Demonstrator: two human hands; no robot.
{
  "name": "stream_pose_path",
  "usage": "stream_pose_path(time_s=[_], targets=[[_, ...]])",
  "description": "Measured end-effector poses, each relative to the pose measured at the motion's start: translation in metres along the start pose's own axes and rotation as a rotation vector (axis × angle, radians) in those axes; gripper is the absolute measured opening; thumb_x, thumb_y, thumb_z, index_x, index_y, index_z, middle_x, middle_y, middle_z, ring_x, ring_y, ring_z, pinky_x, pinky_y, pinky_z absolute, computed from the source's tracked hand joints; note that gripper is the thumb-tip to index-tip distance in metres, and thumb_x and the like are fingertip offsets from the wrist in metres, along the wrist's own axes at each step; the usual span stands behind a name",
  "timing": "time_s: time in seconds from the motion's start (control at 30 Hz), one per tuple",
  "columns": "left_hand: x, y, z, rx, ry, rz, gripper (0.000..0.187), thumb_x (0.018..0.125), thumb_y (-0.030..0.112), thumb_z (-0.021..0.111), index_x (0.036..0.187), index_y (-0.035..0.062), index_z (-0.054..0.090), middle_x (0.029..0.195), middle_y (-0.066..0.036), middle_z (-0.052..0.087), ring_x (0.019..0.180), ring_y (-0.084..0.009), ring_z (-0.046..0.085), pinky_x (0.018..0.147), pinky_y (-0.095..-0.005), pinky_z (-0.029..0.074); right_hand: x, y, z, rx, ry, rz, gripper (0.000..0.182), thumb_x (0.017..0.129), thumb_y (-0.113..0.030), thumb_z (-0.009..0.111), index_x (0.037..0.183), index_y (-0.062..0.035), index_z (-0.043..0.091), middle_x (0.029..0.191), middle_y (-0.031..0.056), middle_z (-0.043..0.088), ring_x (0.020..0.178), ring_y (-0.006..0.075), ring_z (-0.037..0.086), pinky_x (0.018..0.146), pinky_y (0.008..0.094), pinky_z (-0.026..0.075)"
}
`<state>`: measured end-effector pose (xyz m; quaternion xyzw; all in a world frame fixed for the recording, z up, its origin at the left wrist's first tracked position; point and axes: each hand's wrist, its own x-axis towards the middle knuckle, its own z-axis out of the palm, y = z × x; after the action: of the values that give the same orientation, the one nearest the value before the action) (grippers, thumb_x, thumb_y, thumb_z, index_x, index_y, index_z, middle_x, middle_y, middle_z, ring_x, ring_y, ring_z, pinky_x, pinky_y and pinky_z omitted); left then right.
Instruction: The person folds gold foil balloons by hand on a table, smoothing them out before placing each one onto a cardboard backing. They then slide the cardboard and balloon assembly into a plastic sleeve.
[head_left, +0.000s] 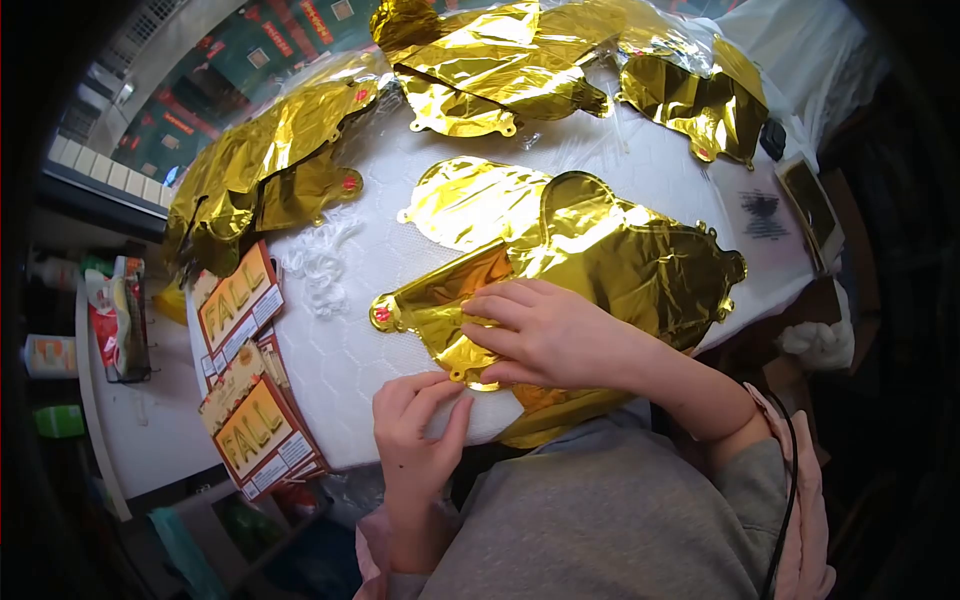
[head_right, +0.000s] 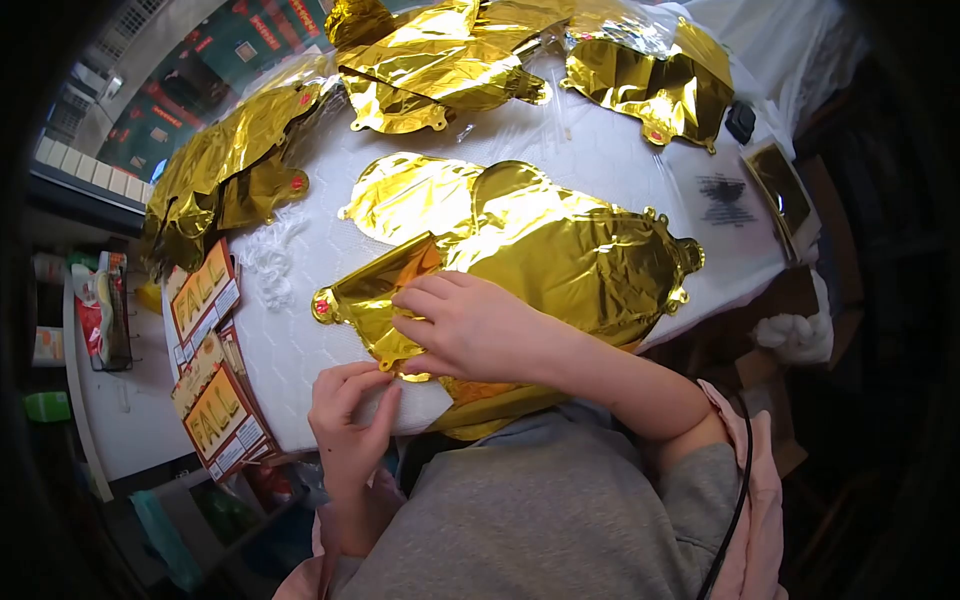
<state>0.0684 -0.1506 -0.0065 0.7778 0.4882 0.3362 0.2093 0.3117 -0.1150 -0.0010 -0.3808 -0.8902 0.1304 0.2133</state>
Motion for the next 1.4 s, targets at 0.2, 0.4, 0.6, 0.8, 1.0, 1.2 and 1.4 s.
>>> stream_pose_path(time_s=[0.2, 0.4, 0.6, 0.8, 1.0, 1.2, 1.4], targets=[[0.030, 0.002, -0.015, 0.022, -0.054, 0.024, 0.039, 0.095, 0.001, 0.065, 0.133, 0.0021, 0.065, 0.139, -0.021, 0.063, 0.127, -0.0387, 0.060, 0.109, -0.0471, 0.046, -0.001, 0.000, 0.006, -0.001, 0.002, 0.033, 0.040, 0.089, -0.018, 0.074, 0.126, -0.0040, 0.068, 0.137, 0.0141, 0.063, 0.129, 0.0336, 0.060, 0.108, 0.0453, 0.049], [0.046, -0.005, 0.020, 0.339, -0.294, -0.007, 0.062, 0.105, 0.016, 0.051, 0.163, -0.0009, 0.033, 0.171, -0.020, 0.030, 0.159, -0.0380, 0.027, 0.128, -0.0590, 0.016, -0.001, 0.001, 0.010, -0.012, 0.055, 0.014, 0.037, 0.086, -0.011, 0.072, 0.123, -0.0041, 0.069, 0.133, 0.0138, 0.064, 0.126, 0.0332, 0.062, 0.106, 0.0446, 0.051], [0.042, -0.009, 0.031, 0.473, -0.276, 0.009, 0.063, 0.105, 0.019, 0.051, 0.162, 0.0002, 0.035, 0.171, -0.019, 0.031, 0.160, -0.0352, 0.027, 0.128, -0.0598, 0.013, 0.005, -0.004, 0.008, 0.010, 0.013, 0.041, 0.034, 0.088, -0.012, 0.067, 0.120, -0.0034, 0.069, 0.126, 0.0129, 0.066, 0.123, 0.0330, 0.063, 0.104, 0.0439, 0.051], [0.040, -0.015, 0.033, 0.501, -0.270, 0.023, 0.063, 0.104, 0.021, 0.050, 0.162, 0.0013, 0.037, 0.172, -0.017, 0.031, 0.160, -0.0340, 0.026, 0.129, -0.0582, 0.012, 0.023, -0.005, 0.025, -0.142, 0.256, 0.089, 0.052, 0.092, -0.018, 0.066, 0.140, 0.0014, 0.060, 0.143, 0.0162, 0.061, 0.138, 0.0331, 0.055, 0.115, 0.0453, 0.044], [0.040, -0.014, 0.032, 0.479, -0.262, 0.029, 0.064, 0.103, 0.019, 0.050, 0.163, 0.0025, 0.037, 0.172, -0.016, 0.030, 0.161, -0.0338, 0.026, 0.129, -0.0580, 0.011, 0.014, -0.003, 0.040, -0.146, 0.091, 0.202, 0.065, 0.101, -0.035, 0.064, 0.151, 0.0034, 0.049, 0.161, 0.0214, 0.046, 0.154, 0.0358, 0.038, 0.128, 0.0487, 0.026], [0.040, -0.013, 0.030, 0.480, -0.274, 0.025, 0.065, 0.103, 0.019, 0.050, 0.164, 0.0038, 0.035, 0.173, -0.016, 0.029, 0.161, -0.0343, 0.025, 0.129, -0.0580, 0.011, 0.008, -0.003, 0.032, -0.175, 0.068, 0.226, 0.066, 0.104, -0.036, 0.061, 0.151, 0.0068, 0.046, 0.161, 0.0251, 0.044, 0.154, 0.0368, 0.037, 0.128, 0.0490, 0.026], [0.040, -0.012, 0.030, 0.470, -0.276, 0.020, 0.066, 0.103, 0.020, 0.051, 0.164, 0.0033, 0.034, 0.173, -0.017, 0.029, 0.161, -0.0348, 0.024, 0.129, -0.0580, 0.010, 0.004, -0.003, 0.021, -0.219, 0.037, 0.295, 0.063, 0.105, -0.033, 0.059, 0.151, 0.0085, 0.046, 0.161, 0.0269, 0.043, 0.153, 0.0375, 0.039, 0.127, 0.0487, 0.028]])
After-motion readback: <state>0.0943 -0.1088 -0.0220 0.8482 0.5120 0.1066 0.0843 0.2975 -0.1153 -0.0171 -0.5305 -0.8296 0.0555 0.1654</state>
